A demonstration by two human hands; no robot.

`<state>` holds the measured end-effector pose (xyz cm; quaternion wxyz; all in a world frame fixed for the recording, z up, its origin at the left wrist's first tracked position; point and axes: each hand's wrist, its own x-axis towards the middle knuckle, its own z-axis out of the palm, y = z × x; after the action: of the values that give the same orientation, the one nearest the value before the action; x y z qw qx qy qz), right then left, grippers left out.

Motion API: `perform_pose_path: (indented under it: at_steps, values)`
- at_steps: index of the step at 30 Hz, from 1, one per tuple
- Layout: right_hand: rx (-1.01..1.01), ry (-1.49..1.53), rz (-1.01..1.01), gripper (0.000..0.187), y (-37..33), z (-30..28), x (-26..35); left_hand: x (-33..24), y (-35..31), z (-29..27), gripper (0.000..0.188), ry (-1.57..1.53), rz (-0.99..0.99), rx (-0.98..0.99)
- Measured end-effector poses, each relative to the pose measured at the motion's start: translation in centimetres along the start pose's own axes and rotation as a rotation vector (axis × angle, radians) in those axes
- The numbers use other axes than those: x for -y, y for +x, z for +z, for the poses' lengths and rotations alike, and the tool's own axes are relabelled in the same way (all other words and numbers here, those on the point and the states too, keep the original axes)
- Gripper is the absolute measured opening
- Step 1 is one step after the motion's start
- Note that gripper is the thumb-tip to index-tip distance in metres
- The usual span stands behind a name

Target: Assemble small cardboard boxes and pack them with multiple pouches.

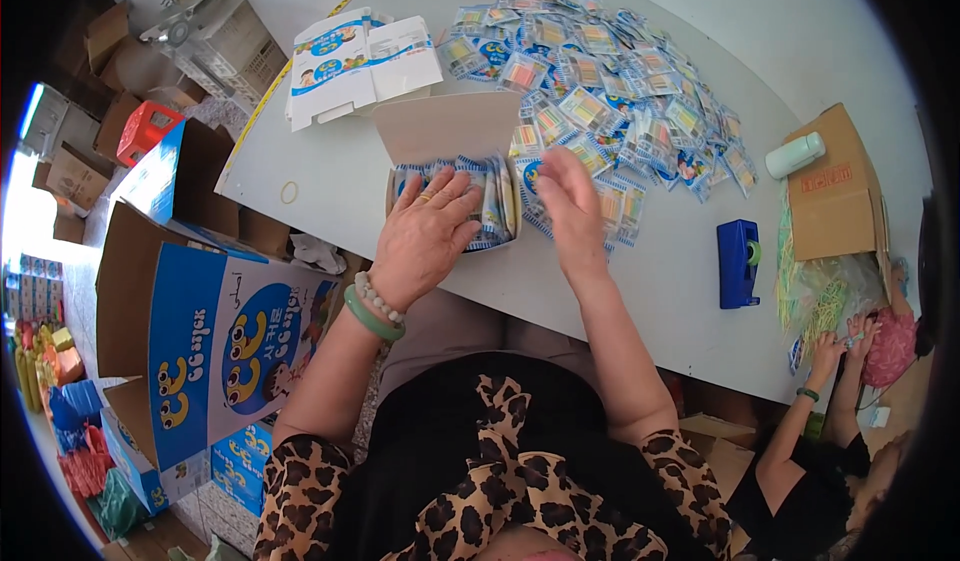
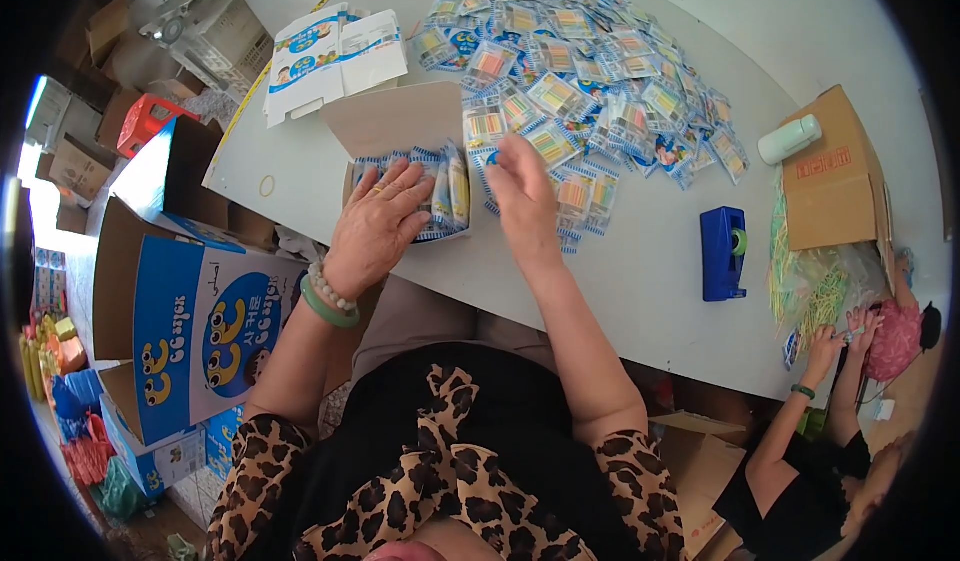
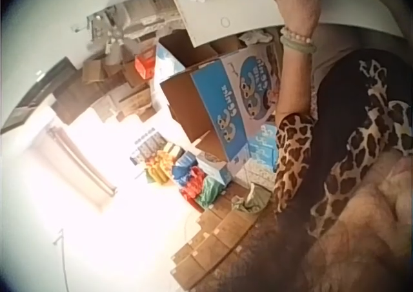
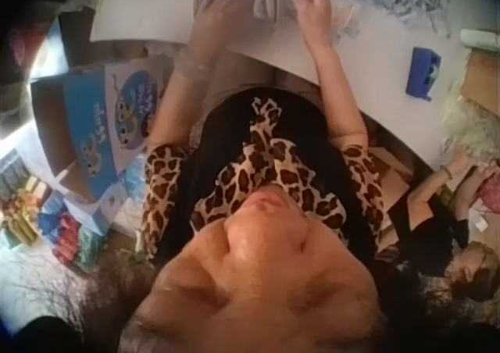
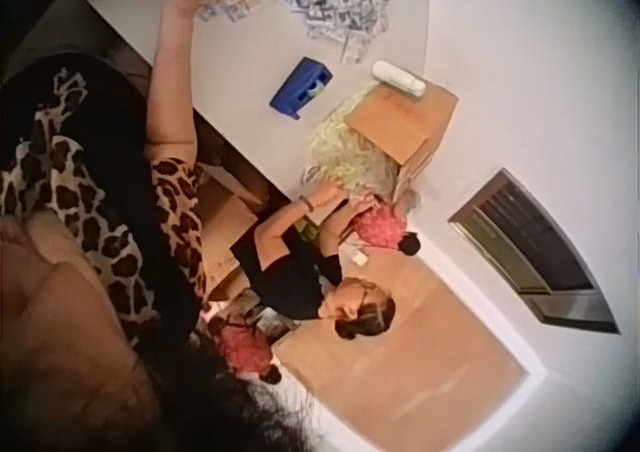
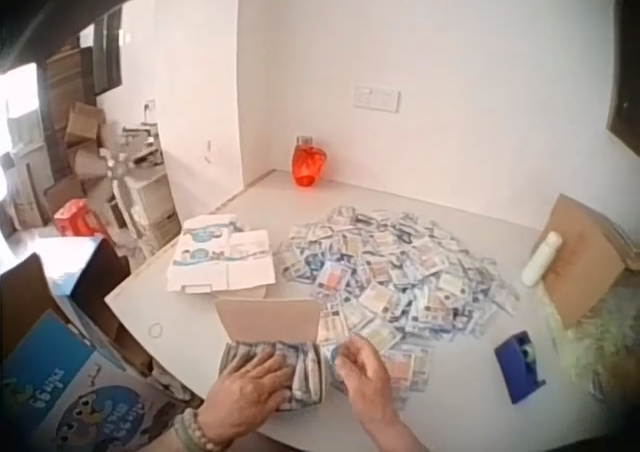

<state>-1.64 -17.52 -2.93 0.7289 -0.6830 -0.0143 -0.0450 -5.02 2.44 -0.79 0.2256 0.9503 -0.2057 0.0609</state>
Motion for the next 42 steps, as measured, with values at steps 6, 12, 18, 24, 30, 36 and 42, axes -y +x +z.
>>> perform_pose_path:
  at_steps: [6,12,18,24,30,36,42]
  values:
    - [0.229,0.169,0.203,0.045,1.0,3.6,-1.6,-0.4,0.3,0.1,0.039,-0.022,-0.021,0.001]
    - [0.244,0.103,0.212,0.049,1.4,3.9,-1.4,-0.3,0.1,0.5,0.033,-0.09,-0.011,-0.075]
    - [0.137,0.052,0.136,0.048,0.0,3.6,-1.9,-1.0,0.1,0.3,0.034,-0.07,-0.01,-0.134]
    - [-0.033,-0.681,-0.12,0.037,-1.9,2.7,1.3,-1.3,-0.2,0.2,0.039,0.008,-0.02,-0.152]
    - [-0.076,-1.244,-0.471,0.014,-1.3,2.8,1.9,-2.0,0.5,-0.1,0.04,0.107,-0.006,-0.006]
    - [-0.072,-1.412,-0.546,0.011,-0.8,4.9,2.0,-0.8,0.2,0.1,0.036,0.096,0.093,-0.023]
    - [0.061,-1.294,-0.489,0.013,-1.2,4.6,2.0,-0.6,1.2,0.0,0.034,-0.17,-0.036,0.015]
